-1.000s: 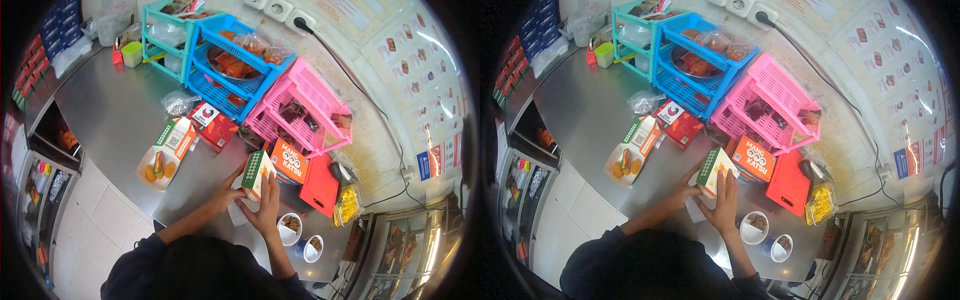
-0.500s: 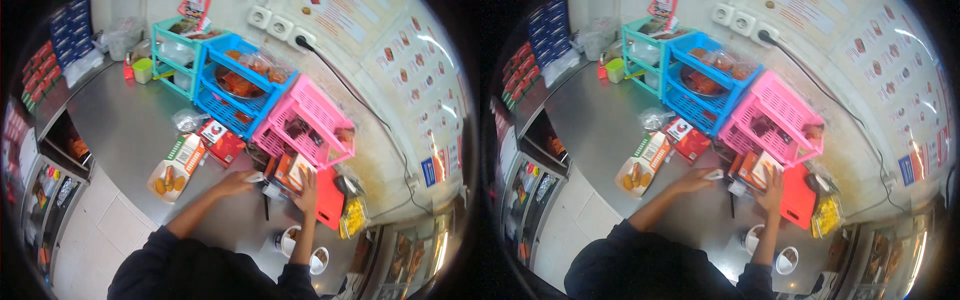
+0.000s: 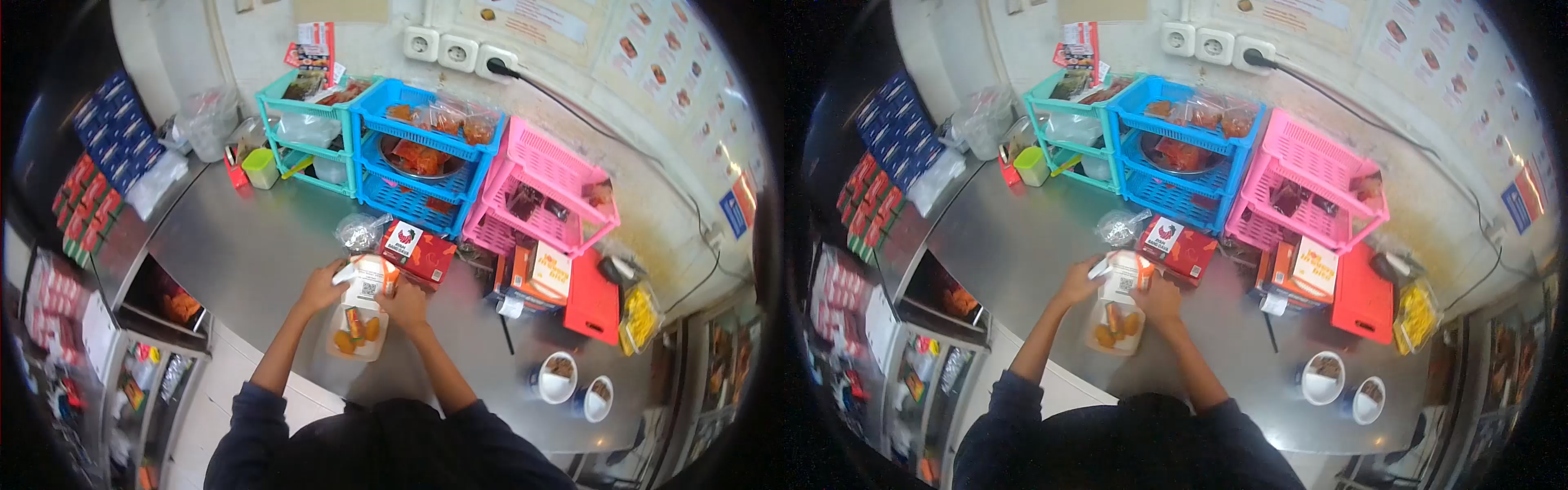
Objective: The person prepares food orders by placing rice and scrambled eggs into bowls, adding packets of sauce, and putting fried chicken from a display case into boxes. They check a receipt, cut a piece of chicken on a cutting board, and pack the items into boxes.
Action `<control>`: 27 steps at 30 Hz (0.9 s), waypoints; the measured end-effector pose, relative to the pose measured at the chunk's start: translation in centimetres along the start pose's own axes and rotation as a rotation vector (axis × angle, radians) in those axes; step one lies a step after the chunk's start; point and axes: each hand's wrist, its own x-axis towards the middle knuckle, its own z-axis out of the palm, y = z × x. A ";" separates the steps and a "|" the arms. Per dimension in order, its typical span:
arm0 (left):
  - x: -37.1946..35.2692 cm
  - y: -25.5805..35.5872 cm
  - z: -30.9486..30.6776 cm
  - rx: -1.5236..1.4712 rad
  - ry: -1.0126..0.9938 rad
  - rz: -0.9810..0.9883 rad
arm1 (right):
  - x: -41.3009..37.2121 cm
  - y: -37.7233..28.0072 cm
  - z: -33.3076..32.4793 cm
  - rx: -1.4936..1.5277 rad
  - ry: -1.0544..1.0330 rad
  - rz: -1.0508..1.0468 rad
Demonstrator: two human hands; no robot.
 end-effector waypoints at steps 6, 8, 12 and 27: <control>-8.4 -4.3 0.3 0.181 -0.230 0.575 | -7.6 4.0 -1.5 0.114 -0.007 -0.548; -10.2 -3.4 0.6 0.351 -0.354 0.594 | -9.7 6.4 0.6 -0.139 -0.075 -0.587; -9.5 -0.8 -0.6 0.302 -0.414 0.556 | -12.6 6.5 4.0 -0.057 0.138 -0.451; -5.5 7.0 4.4 0.477 -0.468 0.404 | -12.9 4.6 7.7 0.198 0.812 0.314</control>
